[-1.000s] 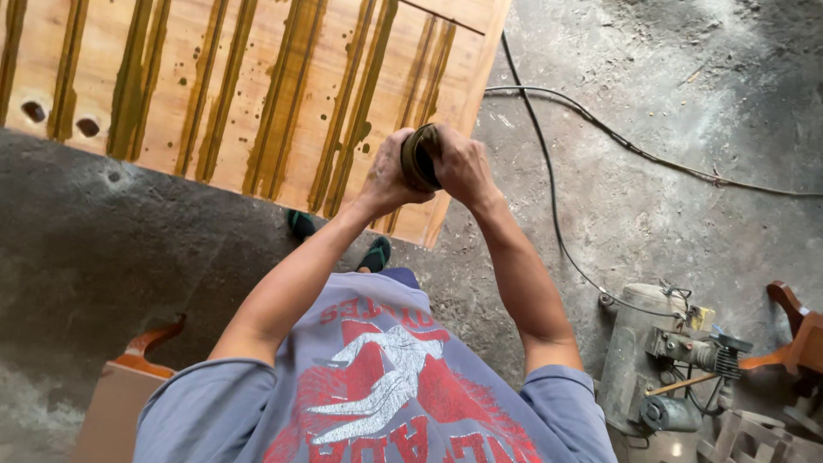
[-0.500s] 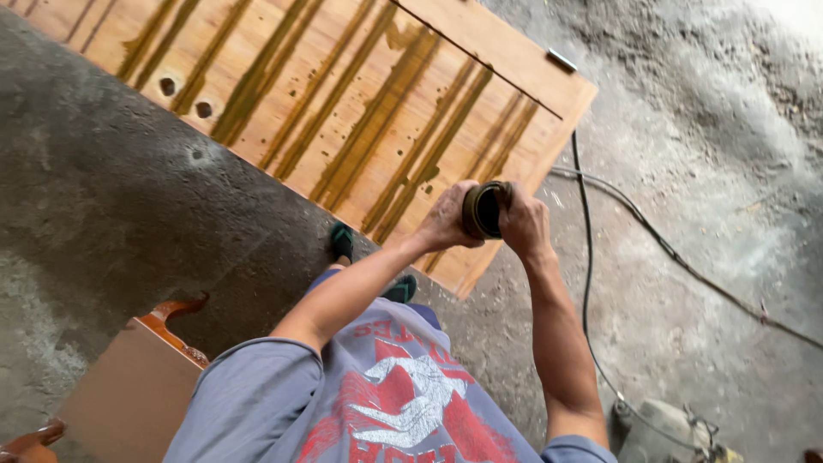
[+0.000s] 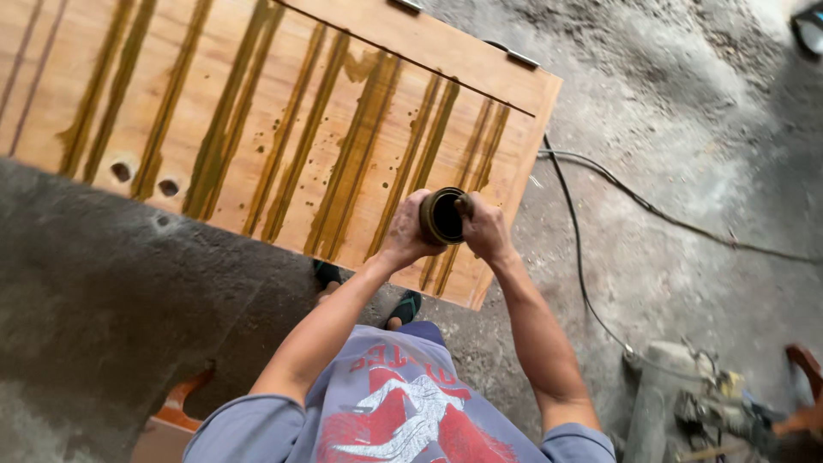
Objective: The person applies a dark wood stain to a large wooden board using a cloth. They repeatedly dip the cloth into a can of stain and wipe it onto the board's surface in vertical strokes, covering the grain and existing darker lines.
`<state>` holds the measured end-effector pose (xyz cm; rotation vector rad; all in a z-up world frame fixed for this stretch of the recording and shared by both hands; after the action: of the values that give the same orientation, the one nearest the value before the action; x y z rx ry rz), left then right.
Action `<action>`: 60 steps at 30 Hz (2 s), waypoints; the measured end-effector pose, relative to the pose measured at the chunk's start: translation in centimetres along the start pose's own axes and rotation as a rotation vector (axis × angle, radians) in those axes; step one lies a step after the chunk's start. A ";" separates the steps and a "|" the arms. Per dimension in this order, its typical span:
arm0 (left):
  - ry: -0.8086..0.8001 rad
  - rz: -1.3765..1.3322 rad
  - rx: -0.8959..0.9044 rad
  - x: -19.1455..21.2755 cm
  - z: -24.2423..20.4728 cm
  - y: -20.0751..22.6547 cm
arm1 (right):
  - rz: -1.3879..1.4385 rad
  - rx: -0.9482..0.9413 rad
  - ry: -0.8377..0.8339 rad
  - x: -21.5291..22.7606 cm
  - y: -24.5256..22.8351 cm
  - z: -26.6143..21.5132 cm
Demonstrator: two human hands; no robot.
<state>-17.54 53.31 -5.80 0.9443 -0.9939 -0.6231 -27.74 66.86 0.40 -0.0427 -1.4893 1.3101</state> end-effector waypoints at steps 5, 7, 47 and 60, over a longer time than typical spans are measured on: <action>-0.205 -0.033 0.104 2.0 2.7 -3.3 | -0.010 -0.126 0.026 -3.8 -0.4 2.0; -0.281 -0.028 0.185 2.0 2.8 -4.9 | -0.009 -0.151 0.040 -4.5 0.0 1.2; 0.487 0.055 0.534 -13.3 -18.6 -6.0 | -0.218 0.004 0.009 -5.2 40.3 -2.7; 0.697 0.100 0.658 -18.7 -27.6 -0.1 | -0.056 0.004 -0.081 3.7 37.6 1.0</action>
<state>-0.80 78.45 -19.90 1.5386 -0.5972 0.1595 -51.84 83.09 -23.71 0.0554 -1.5450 1.2827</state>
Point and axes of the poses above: each hand's wrist, its own z-axis towards the middle knuckle, its own x-axis out of the back of the hand, y = z × x, the point moved 5 cm from there along z, towards the middle knuckle, and after that the axes turned 3 degrees about x, right-handed, at the moved point
